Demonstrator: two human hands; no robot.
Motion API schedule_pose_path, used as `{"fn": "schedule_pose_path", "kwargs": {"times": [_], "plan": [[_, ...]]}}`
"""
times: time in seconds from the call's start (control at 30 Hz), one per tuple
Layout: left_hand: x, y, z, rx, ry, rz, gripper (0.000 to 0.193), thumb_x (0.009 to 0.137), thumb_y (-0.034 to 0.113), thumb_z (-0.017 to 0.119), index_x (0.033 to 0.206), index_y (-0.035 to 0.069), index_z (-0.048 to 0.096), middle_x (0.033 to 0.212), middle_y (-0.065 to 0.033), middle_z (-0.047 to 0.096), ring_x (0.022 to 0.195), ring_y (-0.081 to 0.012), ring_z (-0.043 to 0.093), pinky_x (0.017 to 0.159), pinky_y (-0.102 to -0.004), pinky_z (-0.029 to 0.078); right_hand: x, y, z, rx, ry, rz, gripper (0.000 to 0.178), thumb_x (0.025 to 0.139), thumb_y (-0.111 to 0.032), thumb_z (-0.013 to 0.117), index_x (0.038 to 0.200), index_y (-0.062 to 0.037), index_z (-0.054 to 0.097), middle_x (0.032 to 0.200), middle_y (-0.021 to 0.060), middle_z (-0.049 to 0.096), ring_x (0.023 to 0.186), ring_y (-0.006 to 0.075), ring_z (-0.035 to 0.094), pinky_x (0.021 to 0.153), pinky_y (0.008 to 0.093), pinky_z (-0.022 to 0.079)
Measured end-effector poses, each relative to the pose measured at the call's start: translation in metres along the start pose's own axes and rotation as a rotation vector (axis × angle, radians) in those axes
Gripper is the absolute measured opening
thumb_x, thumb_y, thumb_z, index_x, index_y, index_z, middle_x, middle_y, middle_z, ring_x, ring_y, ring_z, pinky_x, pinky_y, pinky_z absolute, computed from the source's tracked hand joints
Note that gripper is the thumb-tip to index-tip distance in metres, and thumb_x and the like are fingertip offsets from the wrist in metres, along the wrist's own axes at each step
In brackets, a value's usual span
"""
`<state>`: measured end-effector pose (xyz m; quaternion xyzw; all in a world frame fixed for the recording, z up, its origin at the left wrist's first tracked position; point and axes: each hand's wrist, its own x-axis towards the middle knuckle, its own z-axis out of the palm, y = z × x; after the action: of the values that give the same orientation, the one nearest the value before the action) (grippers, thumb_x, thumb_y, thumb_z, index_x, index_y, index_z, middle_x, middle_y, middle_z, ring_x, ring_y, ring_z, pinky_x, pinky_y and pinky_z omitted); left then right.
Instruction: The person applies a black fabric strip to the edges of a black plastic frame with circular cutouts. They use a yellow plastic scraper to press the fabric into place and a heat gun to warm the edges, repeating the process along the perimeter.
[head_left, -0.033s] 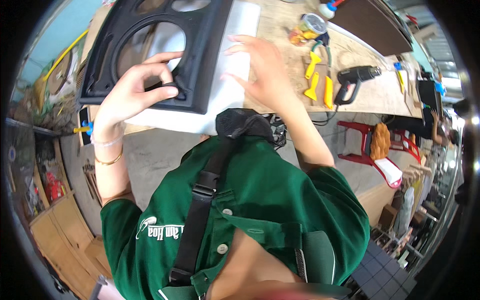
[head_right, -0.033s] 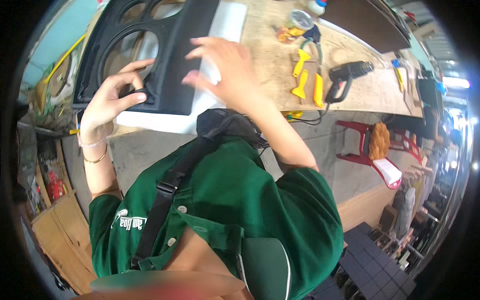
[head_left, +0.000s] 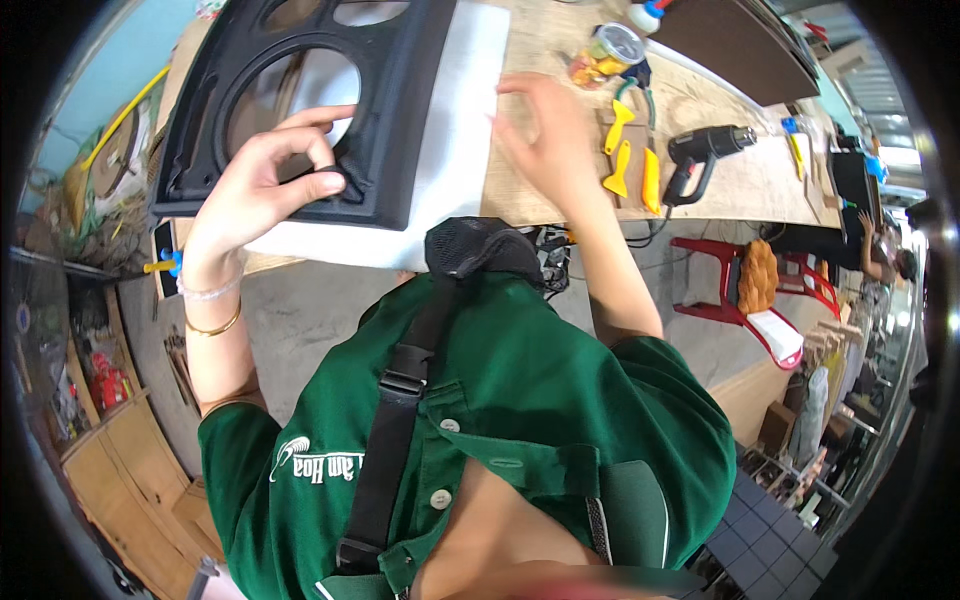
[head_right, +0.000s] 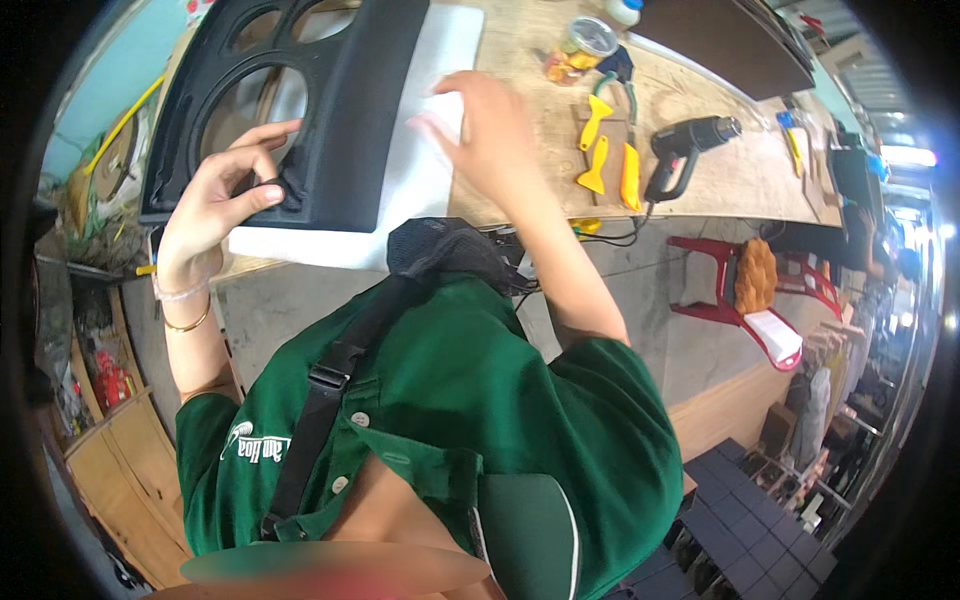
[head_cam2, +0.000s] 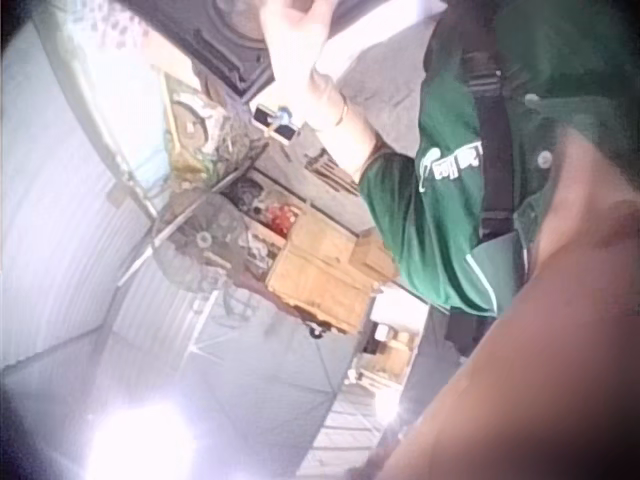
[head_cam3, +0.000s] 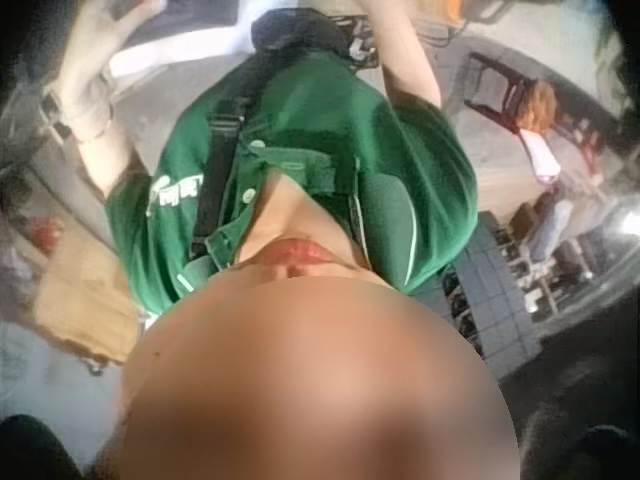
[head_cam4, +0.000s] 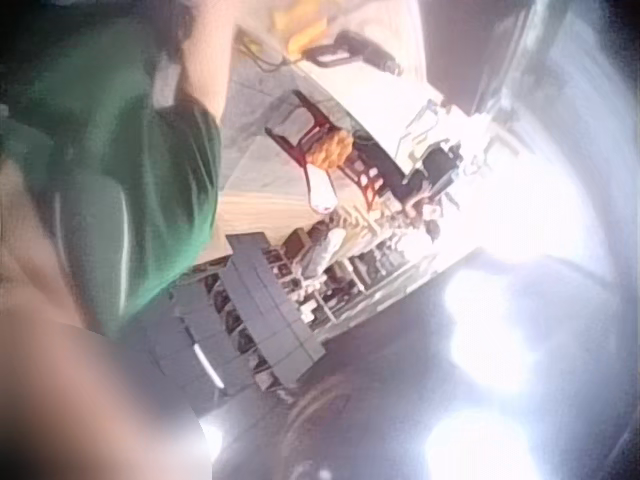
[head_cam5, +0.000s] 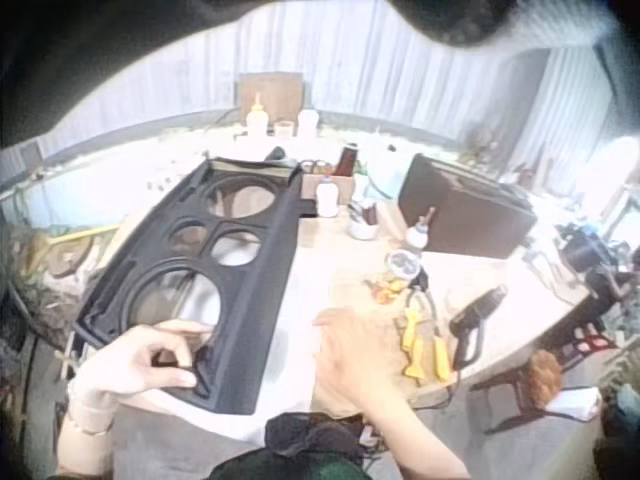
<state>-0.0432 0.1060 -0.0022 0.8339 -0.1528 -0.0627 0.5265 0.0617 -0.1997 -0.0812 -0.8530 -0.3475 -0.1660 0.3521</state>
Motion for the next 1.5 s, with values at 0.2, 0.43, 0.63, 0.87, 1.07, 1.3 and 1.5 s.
{"fn": "schedule_pose_path", "kwargs": {"times": [0.2,0.43,0.63,0.87,1.07,1.3,1.5], "plan": [[-0.003,0.003,0.019,-0.081,0.222,-0.017,0.018,0.086,0.001,0.069,0.074,0.003,0.055,0.141,-0.0134,0.052,0.121,-0.0176,0.054,0.104,-0.0365,0.041,-0.131,0.223,-0.002,-0.778,-0.087,1.044,0.069,0.079,-0.048,0.076,0.117,0.006,0.055,0.112,0.028,0.063,0.103,0.0387,0.065,0.088,0.0469,0.053],[-0.002,-0.001,-0.004,-0.167,-0.08,-0.11,0.015,0.088,0.008,0.073,0.083,0.001,0.06,0.123,-0.0081,0.06,0.095,-0.0053,0.057,0.084,-0.0264,0.048,-0.189,0.299,-0.014,-0.521,-0.371,0.998,0.055,0.07,-0.043,0.082,0.099,0.0024,0.071,0.091,0.0211,0.072,0.086,0.0357,0.07,0.078,0.0421,0.056],[-0.005,0.002,0.008,-0.187,0.109,-0.125,0.016,0.085,-0.002,0.07,0.082,0.003,0.055,0.132,-0.0151,0.06,0.09,-0.006,0.061,0.081,-0.0243,0.051,-0.142,0.227,-0.036,0.262,0.079,1.082,0.024,0.085,-0.008,0.072,0.107,-0.0054,0.063,0.079,0.004,0.063,0.061,0.0126,0.059,0.054,0.0288,0.047],[-0.005,0.0,0.027,-0.026,0.237,-0.087,0.018,0.086,-0.007,0.064,0.081,0.001,0.048,0.132,-0.0149,0.059,0.104,-0.015,0.064,0.086,-0.029,0.053,-0.012,0.045,-0.027,0.754,0.079,0.598,0.025,0.098,-0.009,0.059,0.121,-0.0001,0.06,0.09,0.0072,0.068,0.065,0.0111,0.064,0.059,0.0233,0.055],[0.014,-0.008,0.002,0.139,-0.041,-0.154,0.016,0.079,-0.004,0.075,0.081,0.001,0.059,0.115,-0.009,0.056,0.1,-0.0153,0.06,0.089,-0.0292,0.052,0.029,-0.085,-0.016,0.971,-0.274,0.072,0.026,0.101,-0.01,0.054,0.118,0.0088,0.062,0.099,0.0168,0.071,0.082,0.0184,0.071,0.073,0.027,0.057],[0.024,-0.015,-0.011,0.046,-0.149,-0.113,0.015,0.072,0.0,0.078,0.074,0.003,0.064,0.1,-0.0054,0.056,0.096,-0.016,0.055,0.086,-0.0289,0.044,0.047,-0.107,0.006,0.687,-0.229,-0.165,0.018,0.089,-0.009,0.069,0.106,-0.0101,0.075,0.08,0.0046,0.07,0.06,0.0146,0.061,0.055,0.0284,0.044],[0.023,-0.022,-0.012,0.015,-0.166,-0.076,0.013,0.073,0.002,0.077,0.078,0.003,0.065,0.103,-0.0066,0.058,0.098,-0.0159,0.056,0.09,-0.0311,0.046,0.05,-0.109,0.008,0.56,-0.374,-0.173,0.015,0.089,-0.013,0.068,0.101,-0.0102,0.075,0.077,0.0064,0.07,0.065,0.0218,0.062,0.068,0.0332,0.045]]}}
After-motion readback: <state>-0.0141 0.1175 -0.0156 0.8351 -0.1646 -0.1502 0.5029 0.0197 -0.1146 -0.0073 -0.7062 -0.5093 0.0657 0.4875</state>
